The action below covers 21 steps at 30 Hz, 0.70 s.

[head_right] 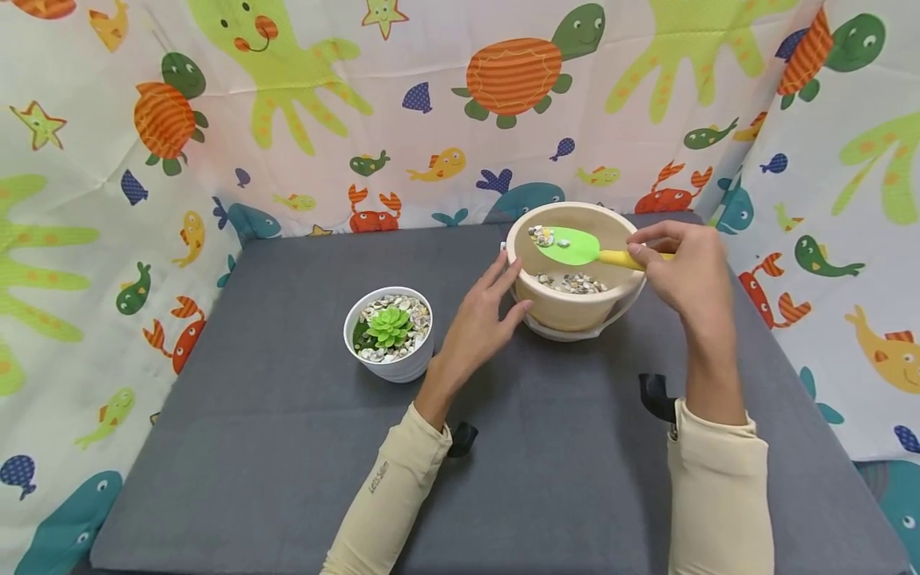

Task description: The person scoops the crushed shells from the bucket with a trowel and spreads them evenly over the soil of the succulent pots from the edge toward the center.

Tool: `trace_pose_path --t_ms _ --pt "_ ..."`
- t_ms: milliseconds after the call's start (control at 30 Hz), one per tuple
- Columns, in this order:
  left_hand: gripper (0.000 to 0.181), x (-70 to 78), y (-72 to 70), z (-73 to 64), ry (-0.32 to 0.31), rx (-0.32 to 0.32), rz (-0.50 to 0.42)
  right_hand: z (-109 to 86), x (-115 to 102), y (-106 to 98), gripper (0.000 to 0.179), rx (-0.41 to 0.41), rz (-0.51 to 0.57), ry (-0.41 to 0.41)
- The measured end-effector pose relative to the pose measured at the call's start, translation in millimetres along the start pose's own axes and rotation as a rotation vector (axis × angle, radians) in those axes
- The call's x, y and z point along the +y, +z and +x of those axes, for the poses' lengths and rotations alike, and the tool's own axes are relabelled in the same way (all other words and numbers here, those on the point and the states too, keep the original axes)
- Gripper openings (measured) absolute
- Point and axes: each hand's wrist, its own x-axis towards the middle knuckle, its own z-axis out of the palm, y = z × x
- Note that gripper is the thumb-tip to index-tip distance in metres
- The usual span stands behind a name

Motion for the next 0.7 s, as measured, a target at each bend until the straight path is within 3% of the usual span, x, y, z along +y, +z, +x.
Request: trace_pose_path --t_ms 200,367,700 --pt "0.074 1.1 -14.2 -9.8 -0.053 0.059 -0.023 -12.6 -12.3 2.5 0.031 0.026 0.0 -0.087" --pt "0.073 -3.7 -32.6 -23.7 -0.095 0.115 -0.017 -20.7 -20.6 7.2 0.029 -0.005 0.015 -0.119" --pt "0.081 -33.5 -68.6 -56.1 -0.141 0.246 -0.022 -32.4 -44.5 32.1 0.023 -0.096 0.086 -0.25"
